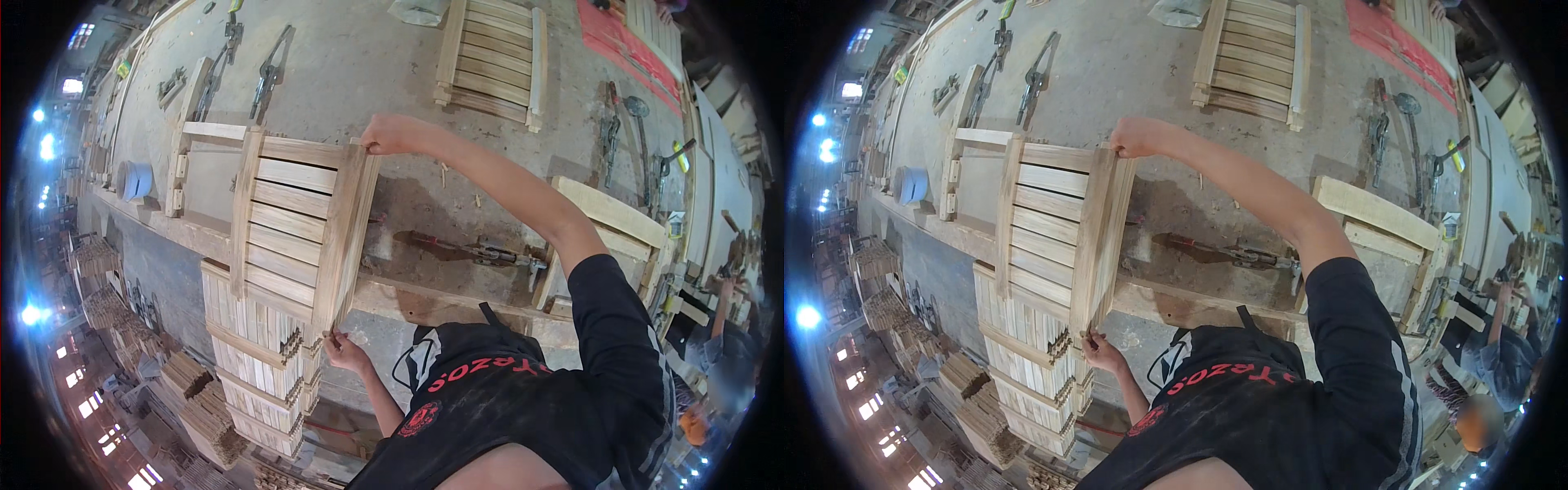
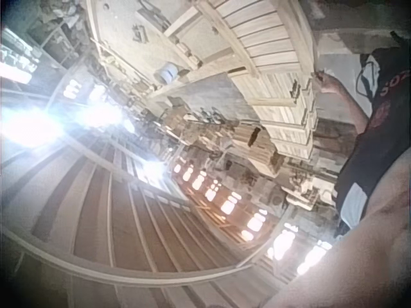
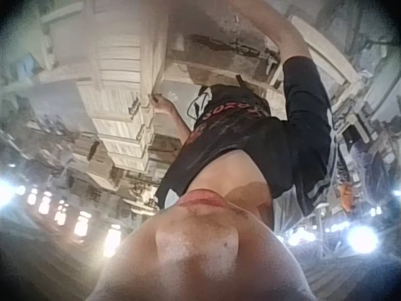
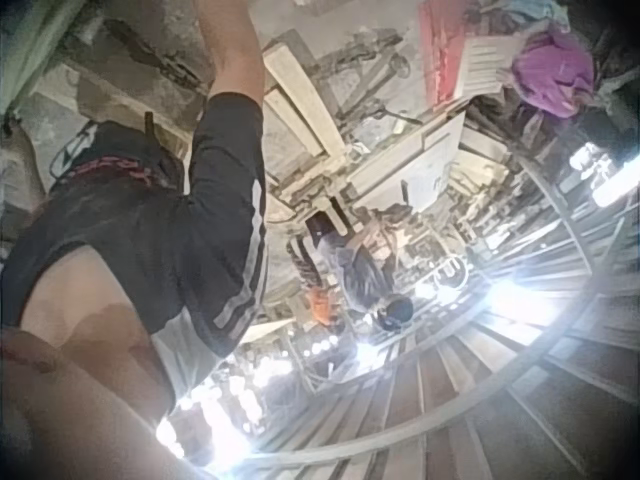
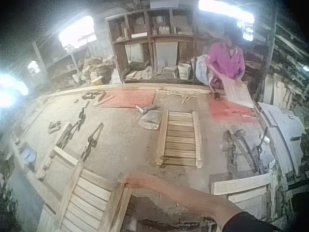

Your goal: Assembling wooden furniture components by aligning slats and securing them with a nail gun.

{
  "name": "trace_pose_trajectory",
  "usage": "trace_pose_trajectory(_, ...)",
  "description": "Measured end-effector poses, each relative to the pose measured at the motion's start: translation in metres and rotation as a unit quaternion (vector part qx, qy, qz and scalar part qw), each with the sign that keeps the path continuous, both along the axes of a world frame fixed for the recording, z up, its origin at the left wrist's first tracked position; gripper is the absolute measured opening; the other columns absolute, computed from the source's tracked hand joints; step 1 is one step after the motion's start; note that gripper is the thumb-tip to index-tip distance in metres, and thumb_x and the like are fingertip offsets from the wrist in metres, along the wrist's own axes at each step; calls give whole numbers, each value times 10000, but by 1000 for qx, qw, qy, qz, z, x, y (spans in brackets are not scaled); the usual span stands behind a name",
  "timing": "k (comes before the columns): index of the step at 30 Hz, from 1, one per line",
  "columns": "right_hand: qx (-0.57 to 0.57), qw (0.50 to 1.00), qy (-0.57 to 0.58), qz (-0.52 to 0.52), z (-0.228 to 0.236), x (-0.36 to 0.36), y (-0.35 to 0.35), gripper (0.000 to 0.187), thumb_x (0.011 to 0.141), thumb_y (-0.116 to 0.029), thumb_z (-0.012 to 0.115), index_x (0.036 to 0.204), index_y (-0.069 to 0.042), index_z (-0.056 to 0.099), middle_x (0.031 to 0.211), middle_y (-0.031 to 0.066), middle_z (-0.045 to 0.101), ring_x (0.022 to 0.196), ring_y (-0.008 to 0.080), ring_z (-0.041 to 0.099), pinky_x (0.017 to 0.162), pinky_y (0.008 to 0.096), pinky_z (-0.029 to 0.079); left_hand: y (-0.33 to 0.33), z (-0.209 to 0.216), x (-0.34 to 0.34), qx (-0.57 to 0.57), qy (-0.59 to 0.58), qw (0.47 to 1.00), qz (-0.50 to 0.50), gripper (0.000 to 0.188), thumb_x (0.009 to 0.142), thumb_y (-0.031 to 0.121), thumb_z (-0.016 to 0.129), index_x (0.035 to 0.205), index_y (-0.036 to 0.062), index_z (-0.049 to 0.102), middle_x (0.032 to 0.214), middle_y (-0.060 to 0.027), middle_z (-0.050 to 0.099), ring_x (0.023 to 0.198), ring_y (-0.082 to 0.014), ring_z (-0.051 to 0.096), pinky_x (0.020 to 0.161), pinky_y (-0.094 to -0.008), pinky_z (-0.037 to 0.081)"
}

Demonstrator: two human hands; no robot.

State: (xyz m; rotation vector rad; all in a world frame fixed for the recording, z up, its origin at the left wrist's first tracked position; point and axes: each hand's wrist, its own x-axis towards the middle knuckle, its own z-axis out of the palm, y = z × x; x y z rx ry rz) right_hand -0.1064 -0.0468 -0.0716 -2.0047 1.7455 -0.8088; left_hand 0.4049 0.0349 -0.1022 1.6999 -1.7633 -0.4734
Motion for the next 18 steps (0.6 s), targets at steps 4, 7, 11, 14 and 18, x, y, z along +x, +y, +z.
trace_pose_trajectory(4, 11, 1000, 11, -4, -5, -4, -3, 96, 760, -134, 649, 800, -67, 705, 777, 160, 665, 733, 366, 638, 668, 464, 507, 1, -7, 5, -12, 18, 1000, -22, 197, 945, 112, 631, 890, -75, 664, 761, -147, 652, 604, -209, 615, 552, -343, 516)
trace_pose_trajectory(7, 6, 1000, 27, 15, -2, -5, -1, 114, 799, -140, 625, 818, -41, 679, 792, 160, 667, 745, 382, 627, 659, 468, 486, 0, -11, 6, -27, 10, 999, -25, 183, 948, 88, 611, 877, -75, 659, 753, -151, 646, 595, -218, 604, 563, -342, 507)
trace_pose_trajectory(11, 60, 993, -18, -98, -8, -25, 25, 150, 822, -201, 644, 880, -75, 702, 845, 142, 685, 801, 358, 648, 697, 456, 507, 25, -14, -6, 20, 6, 1000, 19, 194, 945, 116, 617, 868, -55, 667, 699, -124, 634, 576, -212, 588, 574, -339, 494)
trace_pose_trajectory(14, 69, 933, 33, -353, -49, -97, 93, 231, 815, -232, 675, 989, -81, 687, 957, 149, 681, 912, 354, 637, 787, 457, 505, 55, -3, -36, 165, -61, 982, -64, 240, 942, 180, 634, 824, -28, 654, 643, -90, 618, 560, -176, 573, 568, -324, 474)
trace_pose_trajectory(18, 147, 750, 26, -645, -53, -152, 164, 625, 800, -307, 738, 1317, -24, 531, 1358, 218, 534, 1273, 381, 486, 1014, 503, 424, 49, 15, -72, 327, 22, 914, -237, 292, 940, 227, 643, 778, -15, 617, 614, -56, 604, 558, -114, 558, 537, -286, 448)
